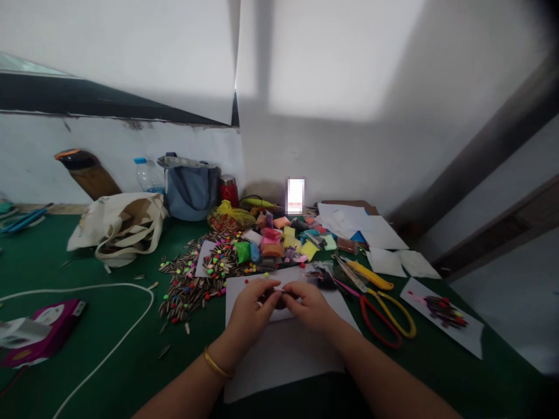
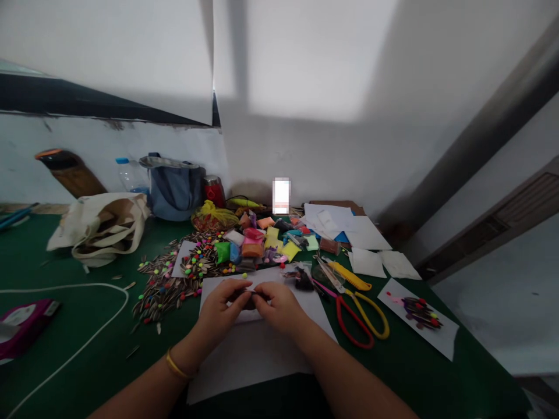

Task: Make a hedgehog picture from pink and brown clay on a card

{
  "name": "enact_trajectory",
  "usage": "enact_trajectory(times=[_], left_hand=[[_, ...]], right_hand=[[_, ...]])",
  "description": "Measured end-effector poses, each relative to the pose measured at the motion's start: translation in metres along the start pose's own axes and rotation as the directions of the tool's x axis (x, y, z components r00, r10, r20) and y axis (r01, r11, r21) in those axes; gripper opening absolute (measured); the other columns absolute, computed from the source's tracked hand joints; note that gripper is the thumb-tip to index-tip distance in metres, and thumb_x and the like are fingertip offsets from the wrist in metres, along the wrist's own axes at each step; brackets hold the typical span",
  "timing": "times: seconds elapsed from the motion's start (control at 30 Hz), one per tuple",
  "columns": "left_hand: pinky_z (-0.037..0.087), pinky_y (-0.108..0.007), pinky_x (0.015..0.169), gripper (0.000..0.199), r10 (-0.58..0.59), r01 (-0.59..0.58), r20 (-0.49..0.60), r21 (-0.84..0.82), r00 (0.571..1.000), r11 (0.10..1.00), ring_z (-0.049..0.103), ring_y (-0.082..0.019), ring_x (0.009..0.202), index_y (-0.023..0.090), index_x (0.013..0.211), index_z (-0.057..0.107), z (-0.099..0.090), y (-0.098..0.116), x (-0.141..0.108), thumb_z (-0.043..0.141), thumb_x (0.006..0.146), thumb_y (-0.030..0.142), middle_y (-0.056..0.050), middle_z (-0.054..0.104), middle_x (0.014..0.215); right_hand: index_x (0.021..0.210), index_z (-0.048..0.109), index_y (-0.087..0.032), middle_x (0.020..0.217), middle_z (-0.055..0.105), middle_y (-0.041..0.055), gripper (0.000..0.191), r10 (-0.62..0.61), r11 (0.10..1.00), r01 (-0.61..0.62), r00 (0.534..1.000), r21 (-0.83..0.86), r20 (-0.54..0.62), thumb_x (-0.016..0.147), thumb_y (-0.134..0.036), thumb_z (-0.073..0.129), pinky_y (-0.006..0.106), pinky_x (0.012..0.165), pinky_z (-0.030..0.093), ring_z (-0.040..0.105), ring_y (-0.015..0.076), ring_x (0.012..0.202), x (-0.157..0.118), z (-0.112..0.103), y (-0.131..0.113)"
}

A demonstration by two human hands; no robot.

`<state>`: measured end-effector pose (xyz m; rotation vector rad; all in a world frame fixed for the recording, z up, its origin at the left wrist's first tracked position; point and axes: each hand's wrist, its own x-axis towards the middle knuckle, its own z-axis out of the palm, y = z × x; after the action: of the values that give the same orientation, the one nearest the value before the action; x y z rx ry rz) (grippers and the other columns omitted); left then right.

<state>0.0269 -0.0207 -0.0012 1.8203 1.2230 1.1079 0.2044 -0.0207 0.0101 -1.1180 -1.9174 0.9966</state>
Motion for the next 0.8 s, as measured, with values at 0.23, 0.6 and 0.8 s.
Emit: enact_trajectory(times=[0.23, 0.6, 0.8], left_hand=[[0.049, -0.030, 0.072, 0.012, -0.052, 0.052, -0.018, -0.007, 0.999, 0.999, 0.062, -0.018, 0.077, 0.020, 0.082, 0.070, -0.004, 0.010, 0.001, 0.060, 0.083, 0.028, -0.004, 0.067, 0.080], [0.051, -0.029, 0.067, 0.014, -0.257, 0.257, 0.034, -0.265, 0.966, 0.930, 0.064, -0.020, 0.073, 0.018, 0.080, 0.070, 0.003, 0.003, 0.004, 0.070, 0.071, 0.029, -0.003, 0.069, 0.075], [0.050, -0.028, 0.066, 0.022, -0.248, 0.245, 0.024, -0.277, 0.968, 0.929, 0.063, -0.019, 0.075, 0.017, 0.087, 0.070, 0.000, 0.006, 0.004, 0.071, 0.070, 0.032, -0.005, 0.069, 0.082]], right_hand=[[0.087, 0.069, -0.018, 0.081, 0.069, 0.0029, 0.014, 0.026, 0.999, -0.026, 1.000, -0.047, 0.009, 0.085, -0.019, 0.056, 0.025, 0.064, 0.043, 0.060, 0.0159, 0.075, -0.001, 0.000, -0.006], [0.090, 0.066, -0.019, 0.082, 0.066, 0.0029, 0.012, 0.042, 0.998, -0.046, 0.997, -0.052, -0.066, 0.084, -0.023, 0.056, 0.025, 0.063, 0.042, 0.058, 0.0165, 0.075, -0.002, -0.001, 0.003], [0.083, 0.067, -0.018, 0.076, 0.064, 0.0021, 0.011, 0.061, 0.996, -0.062, 0.998, -0.071, -0.016, 0.085, -0.025, 0.058, 0.024, 0.060, 0.038, 0.056, 0.0154, 0.070, -0.001, -0.001, 0.001]])
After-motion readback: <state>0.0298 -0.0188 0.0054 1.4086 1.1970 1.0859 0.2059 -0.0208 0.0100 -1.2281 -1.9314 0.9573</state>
